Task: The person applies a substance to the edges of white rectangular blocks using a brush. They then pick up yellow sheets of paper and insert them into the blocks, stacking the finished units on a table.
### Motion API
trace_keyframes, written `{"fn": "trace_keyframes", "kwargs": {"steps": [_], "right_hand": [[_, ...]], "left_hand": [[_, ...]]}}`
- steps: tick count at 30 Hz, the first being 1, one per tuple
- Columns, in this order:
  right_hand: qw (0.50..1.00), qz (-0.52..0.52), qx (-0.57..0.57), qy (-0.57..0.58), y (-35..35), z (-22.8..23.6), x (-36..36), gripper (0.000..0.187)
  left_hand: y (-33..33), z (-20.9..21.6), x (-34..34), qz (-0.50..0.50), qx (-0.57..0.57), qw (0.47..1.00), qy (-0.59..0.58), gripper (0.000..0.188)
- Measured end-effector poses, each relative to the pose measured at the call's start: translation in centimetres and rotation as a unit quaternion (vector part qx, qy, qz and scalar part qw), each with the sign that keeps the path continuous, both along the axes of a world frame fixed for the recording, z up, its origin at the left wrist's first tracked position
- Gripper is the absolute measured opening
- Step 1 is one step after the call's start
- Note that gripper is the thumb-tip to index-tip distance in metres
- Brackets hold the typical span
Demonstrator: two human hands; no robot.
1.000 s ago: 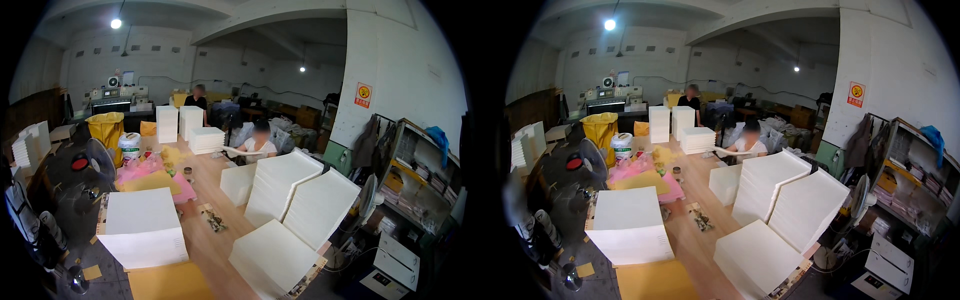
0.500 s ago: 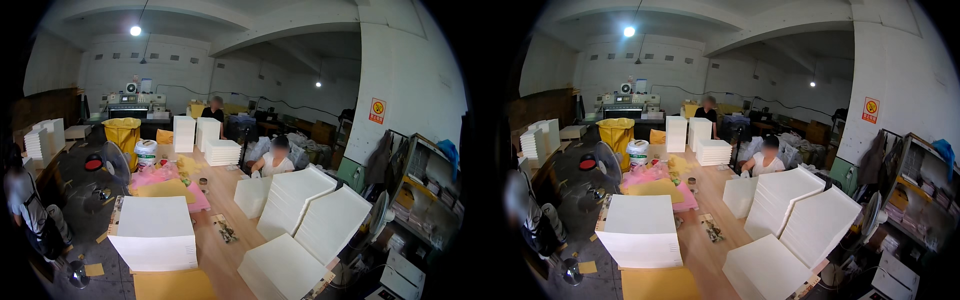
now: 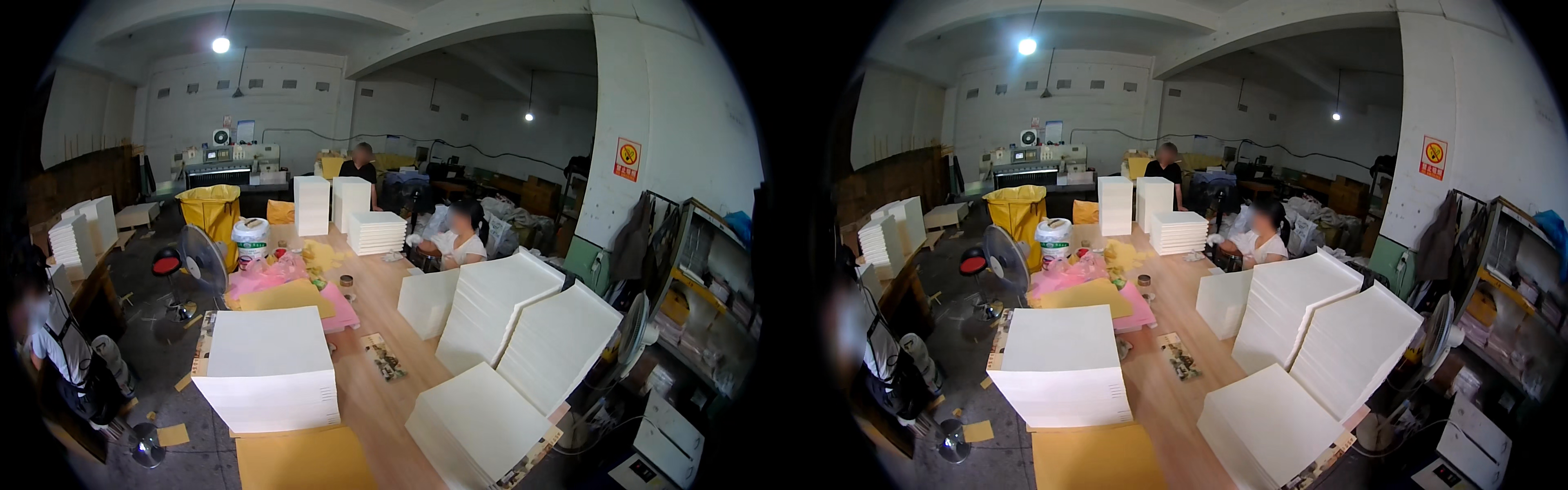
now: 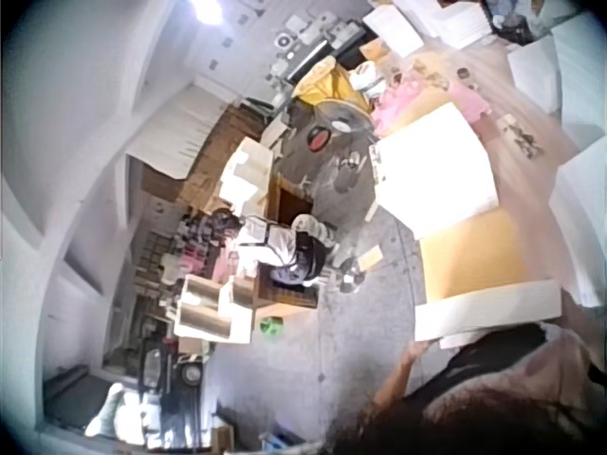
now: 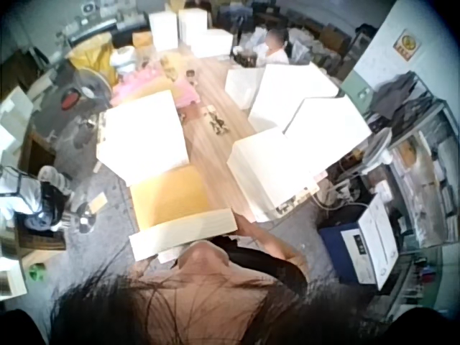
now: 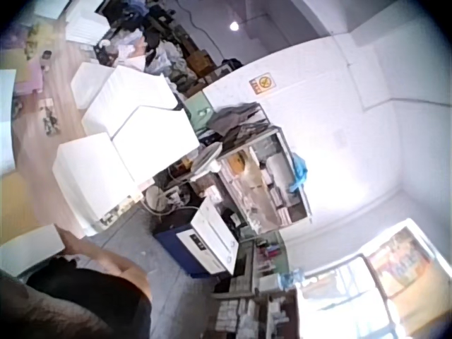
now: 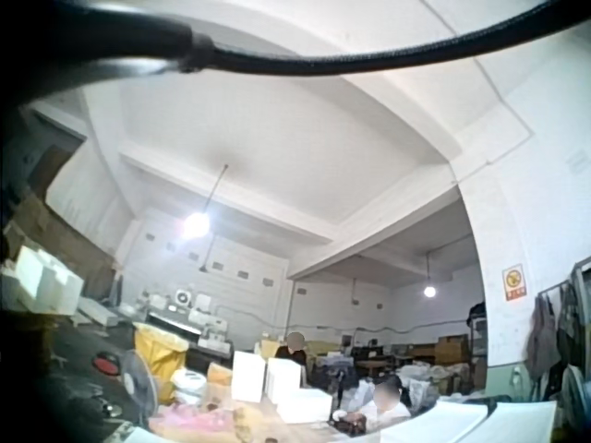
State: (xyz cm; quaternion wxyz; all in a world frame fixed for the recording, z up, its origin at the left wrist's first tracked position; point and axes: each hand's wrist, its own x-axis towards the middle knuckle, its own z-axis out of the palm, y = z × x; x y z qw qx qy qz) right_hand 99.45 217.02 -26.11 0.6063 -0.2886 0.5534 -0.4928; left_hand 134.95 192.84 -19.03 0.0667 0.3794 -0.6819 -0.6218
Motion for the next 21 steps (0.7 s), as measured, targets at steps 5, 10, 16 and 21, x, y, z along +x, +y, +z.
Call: {"fn": "trace_keyframes", "kwargs": {"steps": [5, 10, 16, 21], "right_hand": [[0.929, 0.058, -0.212, 0.297, 0.7, -3.7, 0.1, 0.069], [0.886, 0.089, -0.178, 0.418, 0.1, -3.0, -1.0, 0.06], [0.999, 0.005, 0.042, -0.014, 0.1, -0.6, -0.2, 0.056], [0.996, -0.008, -0.086, 0.002, 1.5, -1.4, 0.0, 0.053]], "left_hand": [[-0.2, 0.1, 0.0, -0.005, 0.001, 1.0, -0.007, 0.066], [-0.5, 0.3, 0.1, -0.013, -0.004, 1.0, -0.013, 0.068], [-0.4, 0.2, 0.3, -0.015, -0.007, 1.0, -0.02, 0.07], [-0.5, 0.2, 0.6, -0.021, -0.005, 0.999, -0.031, 0.072]]}}
